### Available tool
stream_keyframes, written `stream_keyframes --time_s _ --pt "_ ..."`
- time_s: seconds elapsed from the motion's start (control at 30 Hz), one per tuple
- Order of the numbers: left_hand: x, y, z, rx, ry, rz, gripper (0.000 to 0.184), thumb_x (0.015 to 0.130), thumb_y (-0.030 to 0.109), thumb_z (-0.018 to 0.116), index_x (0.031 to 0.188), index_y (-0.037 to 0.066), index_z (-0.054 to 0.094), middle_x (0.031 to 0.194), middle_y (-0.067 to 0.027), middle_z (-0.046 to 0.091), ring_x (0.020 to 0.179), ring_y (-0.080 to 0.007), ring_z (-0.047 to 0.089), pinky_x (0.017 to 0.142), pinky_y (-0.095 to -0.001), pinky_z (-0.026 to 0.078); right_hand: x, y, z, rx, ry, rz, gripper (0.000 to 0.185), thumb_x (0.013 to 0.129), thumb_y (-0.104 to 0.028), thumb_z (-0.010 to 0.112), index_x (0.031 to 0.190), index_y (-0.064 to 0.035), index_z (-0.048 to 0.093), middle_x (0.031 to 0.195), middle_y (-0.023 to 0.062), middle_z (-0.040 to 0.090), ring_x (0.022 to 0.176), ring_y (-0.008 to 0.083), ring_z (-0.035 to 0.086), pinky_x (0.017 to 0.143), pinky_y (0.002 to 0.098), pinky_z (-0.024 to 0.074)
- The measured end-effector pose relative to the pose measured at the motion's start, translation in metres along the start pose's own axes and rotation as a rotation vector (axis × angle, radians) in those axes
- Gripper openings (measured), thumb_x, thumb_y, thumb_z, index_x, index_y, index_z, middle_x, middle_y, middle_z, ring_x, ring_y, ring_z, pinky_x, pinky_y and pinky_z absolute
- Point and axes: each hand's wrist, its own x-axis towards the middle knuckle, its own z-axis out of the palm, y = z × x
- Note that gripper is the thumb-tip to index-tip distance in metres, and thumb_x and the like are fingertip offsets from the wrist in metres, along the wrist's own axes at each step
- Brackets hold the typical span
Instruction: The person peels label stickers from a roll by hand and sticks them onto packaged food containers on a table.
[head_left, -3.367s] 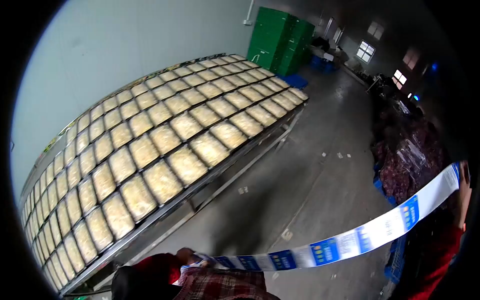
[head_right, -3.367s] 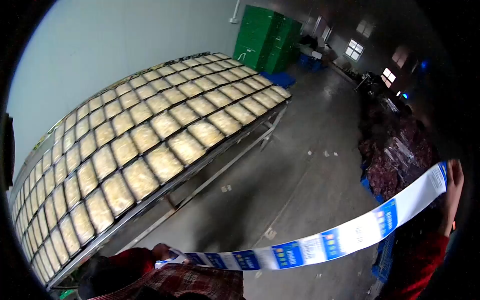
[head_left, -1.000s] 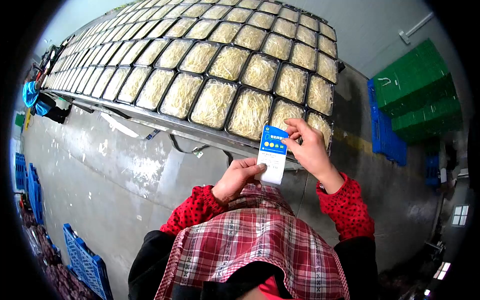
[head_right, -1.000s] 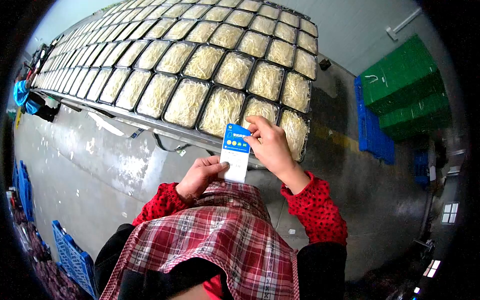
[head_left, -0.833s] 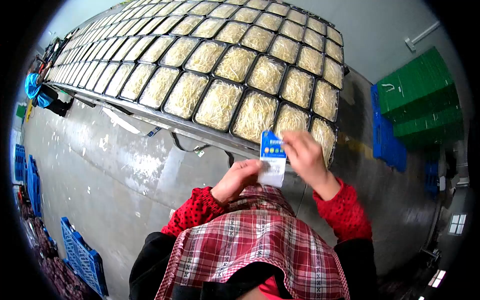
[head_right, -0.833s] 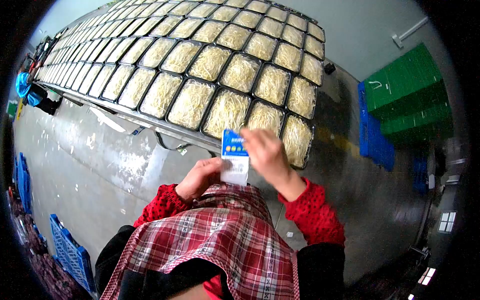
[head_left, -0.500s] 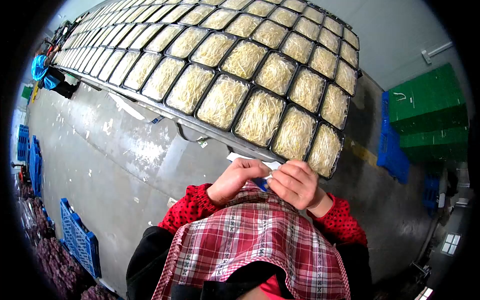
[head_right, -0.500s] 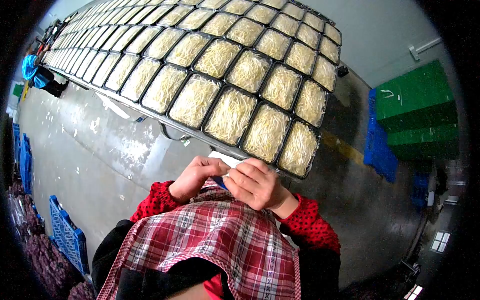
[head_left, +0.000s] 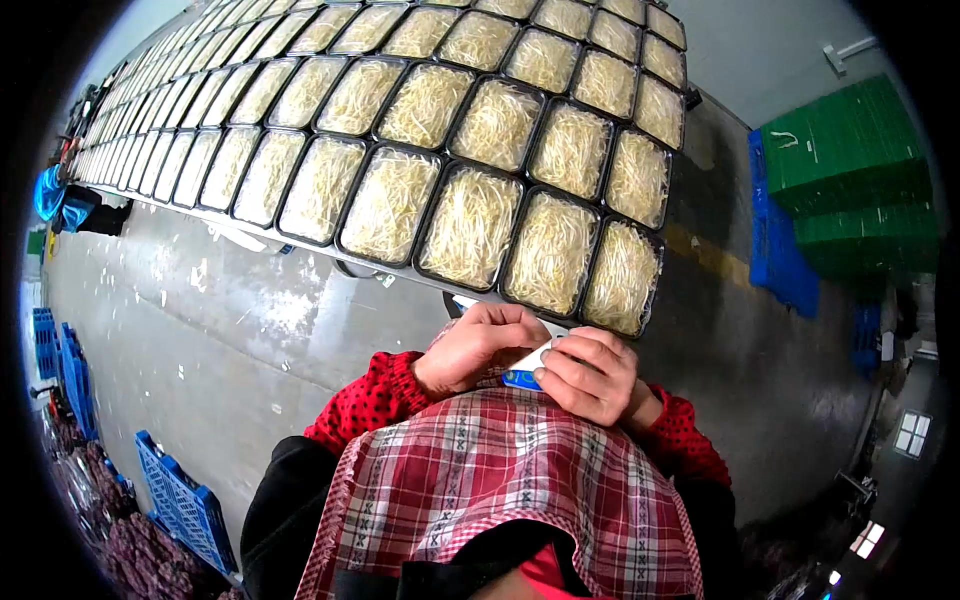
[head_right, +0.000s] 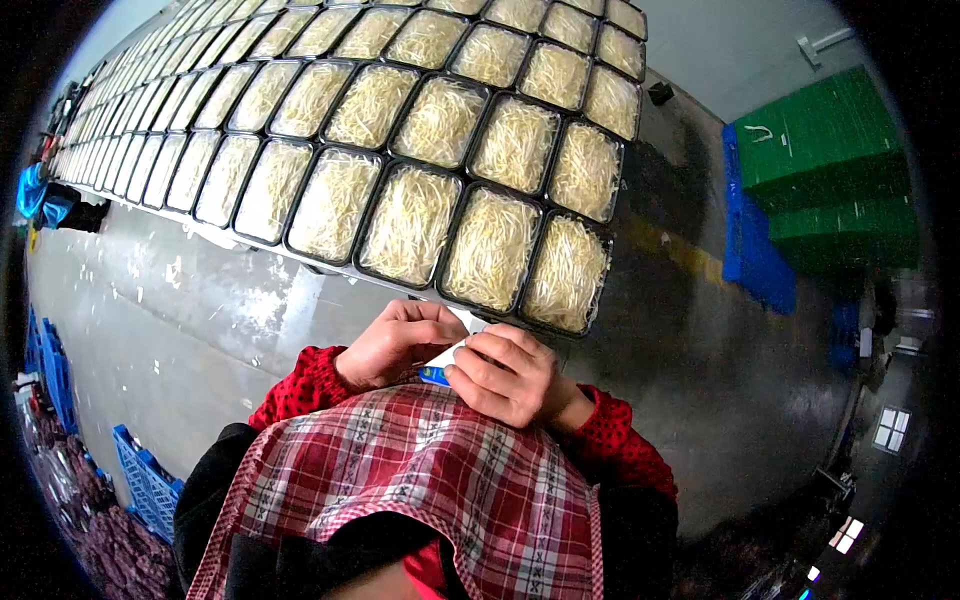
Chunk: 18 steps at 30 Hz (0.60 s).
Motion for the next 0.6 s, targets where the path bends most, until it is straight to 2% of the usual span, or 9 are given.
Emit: stream_keyframes --time_s 0.13,0.2,0.23,0.27,0.37,0.4,0.47,0.5,0.6 --pt "0.012 -0.007 -0.011 0.223 -0.118 -0.006 0.016 0.094 0.012 0.062 0.099 -0.002 0.068 0.080 -0.0031 0.067 0.071 -0.0081 0.062 0.063 -0.0221 0.050 0.001 -0.002 -0.008 0.052 -0.036 -0.050 0.026 0.075 -0.014 0.071 0.100 -0.0098 0.067 0.101 0.0023 0.065 0.094 0.0211 0.064 0.086 0.0351 0.0537" --pt "0.007 -0.003 -0.005 0.150 -0.134 -0.039 0.013 0.095 0.008 0.060 0.095 -0.003 0.067 0.086 -0.0052 0.068 0.078 -0.0097 0.063 0.073 -0.0233 0.051 0.000 -0.005 -0.012 0.091 -0.042 -0.037 0.027 0.076 -0.014 0.072 0.102 -0.0090 0.067 0.102 0.0036 0.065 0.096 0.0230 0.065 0.085 0.0361 0.0557" --pt "0.007 -0.006 -0.005 0.312 -0.130 0.098 0.018 0.096 0.005 0.056 0.109 -0.004 0.065 0.108 -0.0099 0.068 0.097 -0.0143 0.064 0.087 -0.0266 0.051 0.000 -0.006 -0.015 0.129 -0.021 0.009 0.028 0.076 -0.013 0.072 0.103 -0.0081 0.067 0.102 0.0047 0.065 0.097 0.0238 0.065 0.084 0.0369 0.0569" --pt "0.005 -0.007 -0.004 0.305 -0.129 0.098 0.018 0.096 0.005 0.056 0.109 -0.004 0.065 0.108 -0.0099 0.068 0.097 -0.0143 0.064 0.087 -0.0266 0.051 0.000 -0.006 -0.019 0.164 -0.001 0.055 0.029 0.076 -0.013 0.073 0.103 -0.0072 0.066 0.103 0.0057 0.064 0.097 0.0246 0.065 0.082 0.0377 0.0582" --pt "-0.002 -0.004 -0.005 0.338 -0.384 0.197 0.046 0.094 0.005 0.056 0.139 -0.003 0.049 0.137 -0.0118 0.055 0.126 -0.0206 0.051 0.108 -0.0343 0.039 -0.005 0.000 -0.022 0.204 0.155 0.175 0.028 0.073 -0.003 0.077 0.098 -0.0047 0.064 0.102 0.0082 0.065 0.094 0.0248 0.066 0.075 0.0366 0.0610" --pt "-0.003 -0.004 -0.002 0.354 -0.421 0.252 0.058 0.089 0.011 0.068 0.141 -0.003 0.046 0.133 -0.0113 0.057 0.125 -0.0195 0.052 0.108 -0.0341 0.039 -0.011 0.001 -0.014 0.215 0.247 0.240 0.026 0.074 -0.002 0.078 0.094 -0.0044 0.063 0.100 0.0085 0.065 0.092 0.0245 0.067 0.074 0.0361 0.0614" --pt "-0.005 -0.005 0.006 0.708 -0.363 0.406 0.066 0.084 0.012 0.075 0.142 -0.001 0.045 0.128 -0.0113 0.060 0.119 -0.0168 0.055 0.102 -0.0323 0.043 -0.006 0.003 -0.009 0.155 0.294 0.559 0.021 0.080 0.002 0.073 0.096 -0.0022 0.061 0.093 0.0091 0.065 0.084 0.0208 0.067 0.065 0.0304 0.0556" --pt "-0.002 -0.007 0.006 0.671 -0.353 0.322 0.077 0.080 0.013 0.081 0.144 -0.002 0.042 0.122 -0.0109 0.064 0.111 -0.0163 0.060 0.099 -0.0320 0.047 -0.008 0.010 -0.003 0.237 0.301 0.691 0.020 0.082 0.003 0.072 0.098 -0.0013 0.061 0.094 0.0088 0.065 0.081 0.0183 0.066 0.065 0.0289 0.0539" --pt "0.000 -0.012 0.009 0.647 -0.253 0.344 0.047 0.089 0.011 0.071 0.130 -0.005 0.055 0.108 -0.0084 0.069 0.101 -0.0126 0.062 0.091 -0.0293 0.050 0.000 0.020 0.001 0.647 0.373 1.174 0.016 0.088 0.002 0.067 0.102 0.0024 0.060 0.090 0.0039 0.066 0.074 0.0090 0.060 0.066 0.0247 0.0503"
